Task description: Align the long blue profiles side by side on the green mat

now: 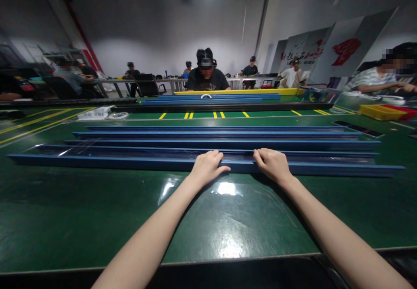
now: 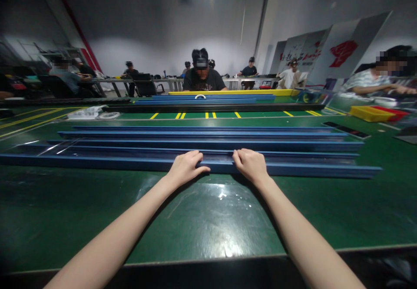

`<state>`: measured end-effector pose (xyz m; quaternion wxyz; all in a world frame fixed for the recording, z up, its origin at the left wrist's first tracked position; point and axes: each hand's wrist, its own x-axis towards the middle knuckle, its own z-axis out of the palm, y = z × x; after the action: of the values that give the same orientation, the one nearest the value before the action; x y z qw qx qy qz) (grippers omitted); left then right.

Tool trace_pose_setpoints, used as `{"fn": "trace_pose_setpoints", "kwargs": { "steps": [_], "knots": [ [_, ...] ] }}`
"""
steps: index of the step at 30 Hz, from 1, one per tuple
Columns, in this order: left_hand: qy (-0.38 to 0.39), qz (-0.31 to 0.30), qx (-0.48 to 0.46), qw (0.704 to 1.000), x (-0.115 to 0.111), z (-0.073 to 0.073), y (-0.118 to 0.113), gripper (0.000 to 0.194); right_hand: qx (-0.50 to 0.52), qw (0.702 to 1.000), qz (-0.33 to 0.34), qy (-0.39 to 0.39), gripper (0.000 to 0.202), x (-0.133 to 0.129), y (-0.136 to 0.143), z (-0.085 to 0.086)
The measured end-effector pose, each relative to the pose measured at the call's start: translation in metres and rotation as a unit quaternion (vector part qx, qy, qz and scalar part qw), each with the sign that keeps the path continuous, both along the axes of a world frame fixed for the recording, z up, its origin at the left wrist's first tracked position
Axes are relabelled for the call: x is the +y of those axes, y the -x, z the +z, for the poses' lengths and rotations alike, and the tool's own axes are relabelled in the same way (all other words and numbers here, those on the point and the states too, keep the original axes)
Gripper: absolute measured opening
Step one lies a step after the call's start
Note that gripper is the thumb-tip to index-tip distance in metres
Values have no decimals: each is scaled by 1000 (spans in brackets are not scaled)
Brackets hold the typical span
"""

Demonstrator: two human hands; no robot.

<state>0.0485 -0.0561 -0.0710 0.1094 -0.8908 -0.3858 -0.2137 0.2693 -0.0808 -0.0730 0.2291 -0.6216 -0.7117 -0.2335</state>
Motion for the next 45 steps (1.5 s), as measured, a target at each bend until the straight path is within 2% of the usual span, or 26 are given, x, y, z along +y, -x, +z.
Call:
{"fn": "trace_pose_setpoints", "kwargs": {
  "steps": [12,26,36,39,43,45],
  "knots": [
    [-70,-57,42,995,3,-4,4,34,-11,999,33,-24,47,3,-5,2],
    [-58,-54,56,995,5,-2,9,37,-8,996,-17,-92,45,2,-35,-6],
    [-46,-50,63,996,8,-6,9,40,-26,996,-29,-82,43,-2,-27,-2],
    [-42,-49,64,996,8,-6,8,39,-25,996,-35,-73,43,-2,-18,-1],
    [-35,-45,60,997,8,-6,7,39,-29,999,0,-45,42,-2,-1,-1],
    [-35,-43,59,997,8,-7,7,39,-21,999,-5,-24,42,-1,6,-1]
  ]
}}
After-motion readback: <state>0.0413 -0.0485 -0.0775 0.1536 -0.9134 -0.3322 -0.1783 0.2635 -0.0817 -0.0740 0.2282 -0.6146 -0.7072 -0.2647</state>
